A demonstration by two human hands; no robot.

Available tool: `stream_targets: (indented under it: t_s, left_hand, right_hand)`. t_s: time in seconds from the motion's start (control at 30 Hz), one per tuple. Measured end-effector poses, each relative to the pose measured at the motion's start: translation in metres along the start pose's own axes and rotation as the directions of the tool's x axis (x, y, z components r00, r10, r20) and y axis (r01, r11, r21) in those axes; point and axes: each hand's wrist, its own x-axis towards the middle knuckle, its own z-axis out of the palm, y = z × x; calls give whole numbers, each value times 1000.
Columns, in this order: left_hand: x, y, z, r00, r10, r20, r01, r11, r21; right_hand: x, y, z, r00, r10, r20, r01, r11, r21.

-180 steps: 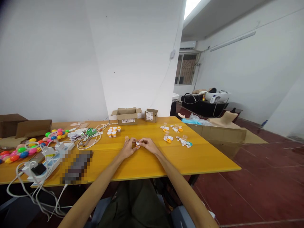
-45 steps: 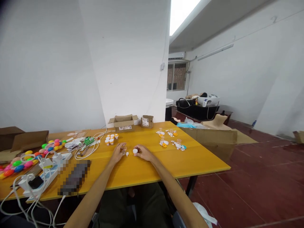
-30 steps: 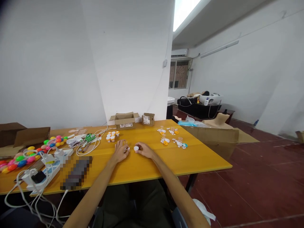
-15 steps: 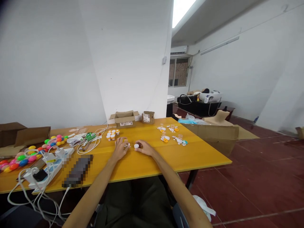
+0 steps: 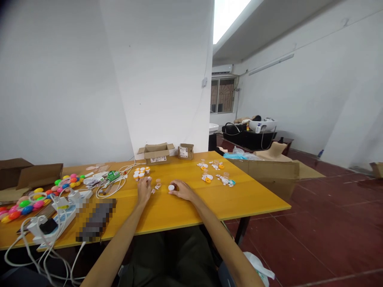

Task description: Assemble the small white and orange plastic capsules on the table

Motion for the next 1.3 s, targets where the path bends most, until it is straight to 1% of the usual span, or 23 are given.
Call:
stream_targets:
  t_s: [0.2, 0.47, 0.6, 0.67, 0.73, 0.87, 0.97, 1.07, 1.17, 1.3]
  left_hand:
    - [-1, -1, 1, 991, -119, 57, 124, 987, -102]
    - [1, 2, 0, 980, -185, 67, 195, 963, -188]
    - [0, 3, 0, 977, -205, 51, 211, 953, -218]
    - [0, 4, -1, 975, -216, 45, 220, 949, -227]
    - [1, 5, -1, 972, -228, 51, 233, 944, -232]
    - [3, 5, -1, 967, -251, 36, 251, 934, -255]
    - [5, 2, 1, 961, -274, 44, 276, 920, -279]
    - [6, -3, 4, 950, -305, 60, 309, 903, -300]
    - [6, -6, 7, 941, -332, 69, 336, 884, -325]
    - [7, -7, 7, 935, -346, 77, 350, 866, -357]
  right_hand:
    - [-1, -3, -1, 1000, -31, 7, 31, 999, -44]
    - [-1, -3, -1, 999, -35, -7, 35, 997, -76]
    - [-1, -2, 0, 999, -51, -9, 50, 994, -99]
    - [-1, -1, 0, 998, -57, -20, 53, 989, -141]
    - [-2, -2, 1, 996, -71, -55, 58, 974, -219]
    - [-2, -7, 4, 977, -177, -118, 114, 906, -408]
    - [2, -14, 13, 960, -263, -96, 182, 845, -504]
    - [9, -24, 29, 948, -314, -49, 234, 795, -560]
    - [19, -34, 47, 944, -330, -2, 264, 757, -597]
    - [32, -43, 65, 951, -304, 52, 269, 735, -622]
